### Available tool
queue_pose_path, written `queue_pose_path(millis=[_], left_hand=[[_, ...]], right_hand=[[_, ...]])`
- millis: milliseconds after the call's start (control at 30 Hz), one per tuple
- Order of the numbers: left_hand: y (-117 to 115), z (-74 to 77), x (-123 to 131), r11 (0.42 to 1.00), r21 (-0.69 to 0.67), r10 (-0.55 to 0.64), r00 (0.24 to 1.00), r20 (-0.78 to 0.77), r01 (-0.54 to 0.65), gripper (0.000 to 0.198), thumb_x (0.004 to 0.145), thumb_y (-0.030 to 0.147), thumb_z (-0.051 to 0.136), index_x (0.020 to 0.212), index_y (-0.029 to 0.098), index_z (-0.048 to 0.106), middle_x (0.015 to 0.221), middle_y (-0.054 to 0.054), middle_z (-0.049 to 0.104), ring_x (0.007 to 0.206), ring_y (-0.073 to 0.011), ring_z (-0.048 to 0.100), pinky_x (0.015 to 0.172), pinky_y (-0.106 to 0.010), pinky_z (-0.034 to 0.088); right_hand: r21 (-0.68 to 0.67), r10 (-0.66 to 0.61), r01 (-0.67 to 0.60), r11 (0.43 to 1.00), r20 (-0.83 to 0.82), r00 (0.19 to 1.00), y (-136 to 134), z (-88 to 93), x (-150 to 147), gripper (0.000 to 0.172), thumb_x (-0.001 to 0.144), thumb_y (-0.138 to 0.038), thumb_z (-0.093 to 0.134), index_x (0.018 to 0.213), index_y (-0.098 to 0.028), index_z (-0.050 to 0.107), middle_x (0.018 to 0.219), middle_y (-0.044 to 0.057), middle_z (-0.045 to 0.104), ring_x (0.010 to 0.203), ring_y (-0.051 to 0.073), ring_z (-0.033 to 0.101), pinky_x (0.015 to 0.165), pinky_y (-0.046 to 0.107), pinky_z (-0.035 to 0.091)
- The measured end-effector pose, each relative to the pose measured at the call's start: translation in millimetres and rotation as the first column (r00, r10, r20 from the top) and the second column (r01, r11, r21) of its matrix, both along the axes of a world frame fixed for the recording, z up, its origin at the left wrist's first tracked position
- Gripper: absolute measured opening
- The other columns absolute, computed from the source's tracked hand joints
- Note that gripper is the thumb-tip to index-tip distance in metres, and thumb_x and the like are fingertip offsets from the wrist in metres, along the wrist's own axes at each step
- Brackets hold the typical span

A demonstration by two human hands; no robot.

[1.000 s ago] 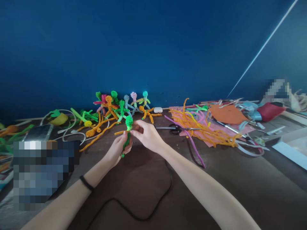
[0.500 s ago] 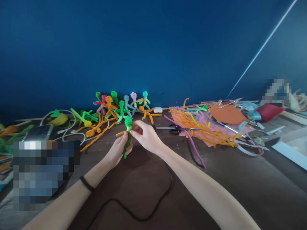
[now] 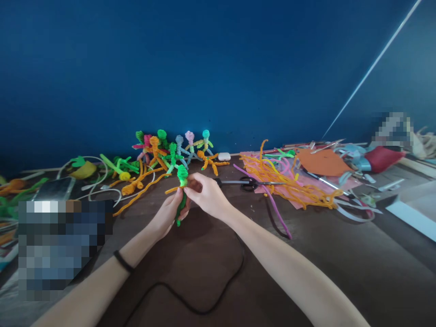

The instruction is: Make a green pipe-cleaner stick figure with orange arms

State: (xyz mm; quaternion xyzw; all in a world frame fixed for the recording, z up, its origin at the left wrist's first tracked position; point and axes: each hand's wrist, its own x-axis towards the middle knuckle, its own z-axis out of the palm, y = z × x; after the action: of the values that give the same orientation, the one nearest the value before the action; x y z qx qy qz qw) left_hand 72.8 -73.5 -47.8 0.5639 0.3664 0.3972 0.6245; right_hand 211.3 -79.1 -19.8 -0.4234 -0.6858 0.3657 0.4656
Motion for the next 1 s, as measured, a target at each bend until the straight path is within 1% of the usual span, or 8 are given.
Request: queue_pose_path(millis=[367,500,633,767,1000], left_hand=[[0.0,0.3,-0.3,0.999,0.027,-0.031,0.998,-0.061,0.033,0.048,0.078,0.059,0.037,0.056,0.017,0.040,0.044,0.005,0.037,0.039,-0.0058,0.032,0.040,-0.020,0.025],[1.9,-2.8,-1.5,0.998,0.003,-0.063,0.997,-0.035,0.063,0.046,0.081,0.054,0.036,0.056,0.016,0.042,0.044,0.004,0.038,0.039,-0.0059,0.032,0.040,-0.020,0.025],[3.0,-5.0,-1.9,0.996,-0.007,-0.093,0.996,0.013,0.093,0.037,0.082,0.046,0.036,0.060,0.016,0.045,0.045,0.005,0.039,0.039,-0.0062,0.032,0.040,-0.020,0.027],[2.6,-3.5,-0.7,0.996,-0.006,-0.086,0.996,-0.003,0.086,0.033,0.083,0.039,0.035,0.060,0.016,0.044,0.045,0.005,0.039,0.040,-0.0062,0.032,0.041,-0.019,0.028],[0.9,0.7,-0.1,0.997,0.022,-0.066,0.996,-0.053,0.068,0.035,0.084,0.039,0.034,0.059,0.017,0.042,0.045,0.005,0.039,0.041,-0.0066,0.033,0.042,-0.019,0.029]], right_hand=[[-0.016,-0.006,0.006,1.000,-0.027,1.000,-0.7,-3.0,-2.5,0.009,0.079,-0.024,0.051,0.084,-0.017,0.052,0.068,0.000,0.056,0.062,0.012,0.055,0.062,0.027,0.044],[-0.015,-0.034,0.034,0.999,-0.014,0.999,-1.5,-2.5,-3.2,0.009,0.077,-0.024,0.052,0.083,-0.017,0.052,0.068,0.000,0.055,0.063,0.012,0.053,0.061,0.027,0.043],[-0.016,-0.064,0.064,0.998,-0.007,0.998,-1.9,-2.1,-3.5,0.009,0.075,-0.024,0.053,0.080,-0.016,0.051,0.066,-0.001,0.054,0.060,0.011,0.051,0.060,0.026,0.041],[-0.013,-0.067,0.066,0.998,-0.013,0.998,-1.5,-2.9,-3.2,0.009,0.075,-0.024,0.053,0.079,-0.016,0.051,0.066,-0.002,0.054,0.060,0.011,0.050,0.060,0.026,0.041],[-0.009,-0.069,0.069,0.998,-0.019,0.997,-2.6,-2.3,-3.4,0.008,0.075,-0.023,0.052,0.079,-0.017,0.050,0.067,-0.002,0.053,0.061,0.011,0.050,0.061,0.025,0.041]])
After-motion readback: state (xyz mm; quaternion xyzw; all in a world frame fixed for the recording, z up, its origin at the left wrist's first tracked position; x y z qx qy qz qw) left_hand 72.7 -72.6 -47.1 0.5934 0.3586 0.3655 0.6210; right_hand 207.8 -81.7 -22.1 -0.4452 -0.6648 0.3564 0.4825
